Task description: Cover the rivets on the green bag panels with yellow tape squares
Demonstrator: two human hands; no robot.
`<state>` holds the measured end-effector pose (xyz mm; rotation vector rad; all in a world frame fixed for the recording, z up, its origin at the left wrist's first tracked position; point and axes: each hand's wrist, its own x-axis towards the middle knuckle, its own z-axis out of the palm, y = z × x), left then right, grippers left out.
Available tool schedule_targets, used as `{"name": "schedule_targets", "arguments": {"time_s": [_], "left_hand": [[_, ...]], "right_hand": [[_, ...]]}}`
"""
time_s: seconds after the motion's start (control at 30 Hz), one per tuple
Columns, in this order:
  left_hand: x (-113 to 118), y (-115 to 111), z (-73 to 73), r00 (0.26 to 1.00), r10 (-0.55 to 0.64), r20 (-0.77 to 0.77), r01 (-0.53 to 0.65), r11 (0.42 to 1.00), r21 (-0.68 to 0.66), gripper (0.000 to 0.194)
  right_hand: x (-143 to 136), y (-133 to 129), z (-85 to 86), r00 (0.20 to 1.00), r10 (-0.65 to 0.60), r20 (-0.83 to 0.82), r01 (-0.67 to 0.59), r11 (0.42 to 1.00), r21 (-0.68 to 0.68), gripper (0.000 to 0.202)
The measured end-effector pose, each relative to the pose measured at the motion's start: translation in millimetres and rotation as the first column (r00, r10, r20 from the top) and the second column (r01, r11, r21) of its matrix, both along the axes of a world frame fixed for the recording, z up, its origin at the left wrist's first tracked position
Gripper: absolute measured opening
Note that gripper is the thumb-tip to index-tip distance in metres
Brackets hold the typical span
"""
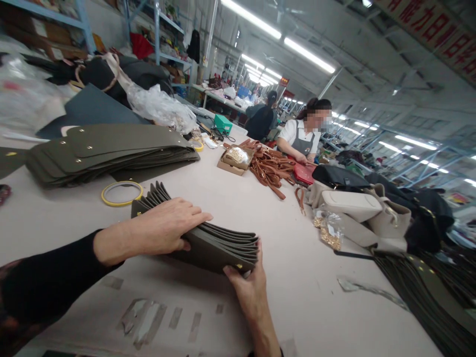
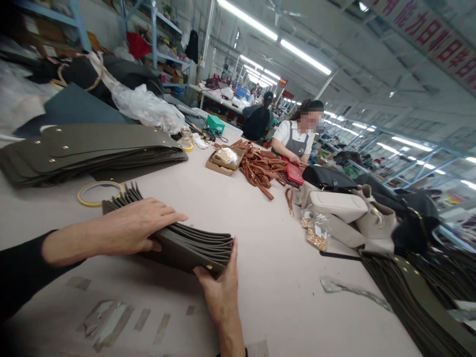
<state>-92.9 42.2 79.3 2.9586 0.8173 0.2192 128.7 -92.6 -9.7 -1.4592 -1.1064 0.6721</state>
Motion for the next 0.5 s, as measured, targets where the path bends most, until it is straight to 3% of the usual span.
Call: {"name": "schedule_targets", "arguments": {"time_s": [0.1,0.23,0.37,0.5], "left_hand": [[-0.2,-0.1,-2.2,1.000,-0.016,0.027,0.016,1.000,0.005,0.061],[0.1,0.1,-3.4,0.998,-0.039,0.059,0.039,0.999,0.004,0.060],[0.4,-8.5,2.9,0.998,-0.035,0.048,0.035,0.999,0.001,0.053],[0.9,-13.5,13.9,1.000,-0.021,0.021,0.021,1.000,0.009,0.045]], "right_hand": [[1.8,5.2,1.6,1.000,-0.015,0.010,0.016,0.998,-0.054,0.100],[2.8,14.3,4.5,0.999,-0.041,0.016,0.041,0.999,-0.005,0.098],[5.0,16.9,-1.6,0.998,-0.023,0.051,0.024,1.000,-0.011,0.064],[8.5,17.3,-21.9,0.943,-0.268,0.199,0.285,0.956,-0.063,0.049]]}}
